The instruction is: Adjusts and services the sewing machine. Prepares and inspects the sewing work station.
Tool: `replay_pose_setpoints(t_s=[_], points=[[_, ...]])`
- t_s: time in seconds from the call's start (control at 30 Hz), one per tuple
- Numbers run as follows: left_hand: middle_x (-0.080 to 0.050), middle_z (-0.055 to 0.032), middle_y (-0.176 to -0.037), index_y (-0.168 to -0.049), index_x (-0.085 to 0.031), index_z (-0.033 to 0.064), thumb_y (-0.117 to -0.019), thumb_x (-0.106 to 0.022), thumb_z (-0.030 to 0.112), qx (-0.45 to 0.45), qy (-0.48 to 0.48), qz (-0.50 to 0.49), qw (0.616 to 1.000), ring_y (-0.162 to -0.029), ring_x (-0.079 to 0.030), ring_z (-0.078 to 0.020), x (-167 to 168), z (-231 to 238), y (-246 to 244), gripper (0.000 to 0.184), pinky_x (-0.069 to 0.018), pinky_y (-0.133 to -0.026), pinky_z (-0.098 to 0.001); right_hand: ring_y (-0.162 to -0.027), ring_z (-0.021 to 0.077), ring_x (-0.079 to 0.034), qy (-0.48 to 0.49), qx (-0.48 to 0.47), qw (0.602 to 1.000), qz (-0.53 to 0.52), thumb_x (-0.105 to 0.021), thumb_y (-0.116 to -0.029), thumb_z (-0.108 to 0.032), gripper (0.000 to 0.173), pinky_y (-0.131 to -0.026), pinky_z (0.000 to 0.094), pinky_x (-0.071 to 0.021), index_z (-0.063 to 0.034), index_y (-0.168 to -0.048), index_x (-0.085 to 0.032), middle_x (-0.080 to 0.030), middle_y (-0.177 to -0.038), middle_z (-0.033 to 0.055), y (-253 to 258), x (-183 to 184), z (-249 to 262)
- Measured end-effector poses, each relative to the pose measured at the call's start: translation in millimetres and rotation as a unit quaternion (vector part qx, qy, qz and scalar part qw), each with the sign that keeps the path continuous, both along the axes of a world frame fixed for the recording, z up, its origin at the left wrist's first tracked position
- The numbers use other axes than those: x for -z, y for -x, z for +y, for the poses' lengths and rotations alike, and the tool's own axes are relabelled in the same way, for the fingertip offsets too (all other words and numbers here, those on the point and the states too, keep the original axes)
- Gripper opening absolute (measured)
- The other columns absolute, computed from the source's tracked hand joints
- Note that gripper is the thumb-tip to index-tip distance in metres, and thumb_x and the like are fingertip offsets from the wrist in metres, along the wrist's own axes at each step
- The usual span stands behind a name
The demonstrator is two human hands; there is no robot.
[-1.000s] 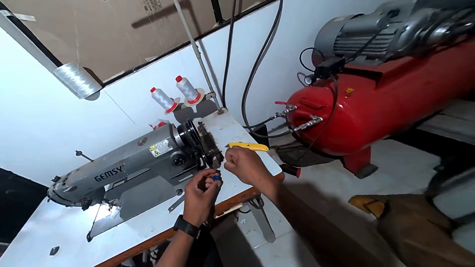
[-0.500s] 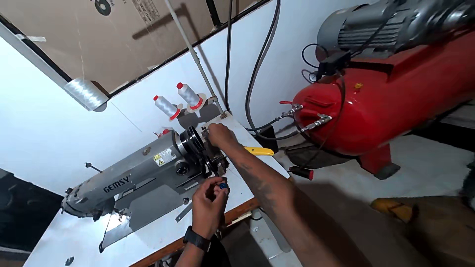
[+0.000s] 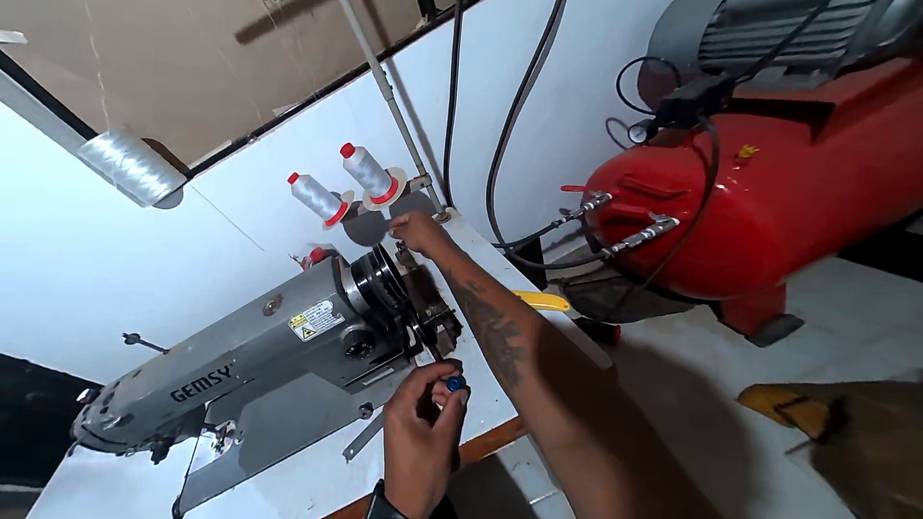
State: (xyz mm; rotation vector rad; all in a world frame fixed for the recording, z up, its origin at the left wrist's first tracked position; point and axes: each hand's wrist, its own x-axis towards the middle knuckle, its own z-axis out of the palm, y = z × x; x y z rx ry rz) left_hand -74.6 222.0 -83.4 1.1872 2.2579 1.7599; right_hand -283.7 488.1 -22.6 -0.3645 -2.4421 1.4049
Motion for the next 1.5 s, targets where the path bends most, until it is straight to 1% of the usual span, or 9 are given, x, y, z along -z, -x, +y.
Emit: replay_pose_setpoints(t_s=[0.2,0.4,0.53,0.7,0.9,1.03,1.13,1.33,1.5], points=[[-0.074,-0.0062,-0.102,-0.121,-0.071,0.004,-0.0882,-0.08,0.007,0.0,0.003,0.004,1.0,-0.078,-0.071,-0.0171,2.9,-0.9,0.8,0.034,-0.0653,-0.069,-0.0327,-0.094,0.0393,-0.069,-0.059,0.084,0.99,-0.094,-0.072,-0.0882,-0.034,0.03,-0.079,0.0667,-0.0537,-0.0092,-0.105,-0.074,-0.072,-0.1,0.0191,-7.4,-0.1,14.1],[-0.073,-0.004,-0.099,-0.12,-0.072,0.0062,-0.089,-0.079,0.009,-0.001,0.01,0.021,1.0,-0.076,-0.069,-0.0151,3.6,-0.4,0.3,0.032,-0.064,-0.067,-0.0315,-0.078,0.0291,-0.066,0.019,-0.017,0.999,-0.029,-0.077,-0.0863,-0.029,0.026,-0.071,0.0554,-0.0542,-0.0077,-0.102,-0.075,-0.071,-0.09,0.0143,-15.9,-15.9,18.8],[-0.073,-0.0036,-0.098,-0.12,-0.072,0.007,-0.0893,-0.078,0.009,-0.001,0.013,0.023,1.0,-0.075,-0.069,-0.0147,1.8,-1.1,1.2,0.032,-0.063,-0.066,-0.031,-0.091,0.0367,-0.069,-0.051,0.041,0.994,-0.087,-0.075,-0.0856,-0.026,0.026,-0.079,0.0638,-0.0546,-0.0071,-0.103,-0.075,-0.072,-0.098,0.0182,-19.3,-12.6,16.1],[-0.073,-0.0023,-0.098,-0.12,-0.072,0.0083,-0.0892,-0.079,0.01,-0.005,0.016,0.03,0.999,-0.075,-0.068,-0.0138,2.9,-0.7,1.6,0.032,-0.0627,-0.066,-0.0299,-0.095,0.0402,-0.069,-0.105,0.158,0.974,-0.122,-0.072,-0.0841,-0.023,0.019,-0.073,0.0635,-0.055,-0.0073,-0.095,-0.07,-0.07,-0.099,0.0198,-31.6,-12.8,7.7],[-0.073,-0.0029,-0.1,-0.12,-0.072,0.0073,-0.0897,-0.078,0.009,-0.002,0.016,0.026,1.0,-0.078,-0.07,-0.0146,2.2,-1.2,0.7,0.031,-0.0642,-0.068,-0.0312,-0.092,0.039,-0.069,-0.162,0.06,0.969,-0.176,-0.076,-0.0818,-0.025,0.022,-0.073,0.0647,-0.0543,-0.0054,-0.09,-0.071,-0.07,-0.097,0.0196,-22.7,-12.6,2.3],[-0.074,-0.0026,-0.102,-0.119,-0.073,0.008,-0.0899,-0.078,0.01,-0.004,0.019,0.034,0.999,-0.078,-0.07,-0.0143,3.7,-1.8,0.4,0.03,-0.0643,-0.068,-0.0309,-0.086,0.0313,-0.069,-0.092,-0.048,0.986,-0.133,-0.075,-0.0884,-0.026,0.024,-0.076,0.0587,-0.0548,-0.0085,-0.104,-0.076,-0.072,-0.095,0.0147,-20.3,-17.6,21.0],[-0.073,-0.0017,-0.1,-0.119,-0.073,0.0092,-0.0903,-0.078,0.011,-0.003,0.02,0.037,0.999,-0.077,-0.069,-0.0137,3.8,-1.8,1.2,0.03,-0.0638,-0.067,-0.0305,-0.059,0.0179,-0.054,-0.029,-0.071,0.993,-0.094,-0.076,-0.0873,-0.024,0.02,-0.055,0.0413,-0.0468,-0.0113,-0.102,-0.076,-0.064,-0.077,0.0073,-25.5,-21.9,36.7],[-0.073,-0.0016,-0.1,-0.12,-0.073,0.0093,-0.0899,-0.078,0.011,0.0,0.023,0.039,0.999,-0.077,-0.07,-0.0139,3.5,-1.7,1.1,0.03,-0.064,-0.067,-0.0307,-0.048,0.0095,-0.042,0.07,-0.066,0.994,-0.046,-0.075,-0.0893,-0.022,0.017,-0.047,0.0294,-0.0384,-0.0119,-0.103,-0.076,-0.057,-0.067,0.0019,-35.2,-27.5,39.5],[-0.073,-0.001,-0.1,-0.119,-0.073,0.0098,-0.0896,-0.079,0.011,-0.008,0.027,0.049,0.998,-0.077,-0.069,-0.0132,2.8,-1.7,0.8,0.03,-0.0639,-0.068,-0.0303,-0.057,0.0143,-0.052,0.122,-0.019,0.991,0.048,-0.081,-0.0876,-0.03,0.032,-0.053,0.035,-0.0468,-0.0136,-0.114,-0.075,-0.068,-0.086,0.0072,-29.2,-31.9,32.4]])
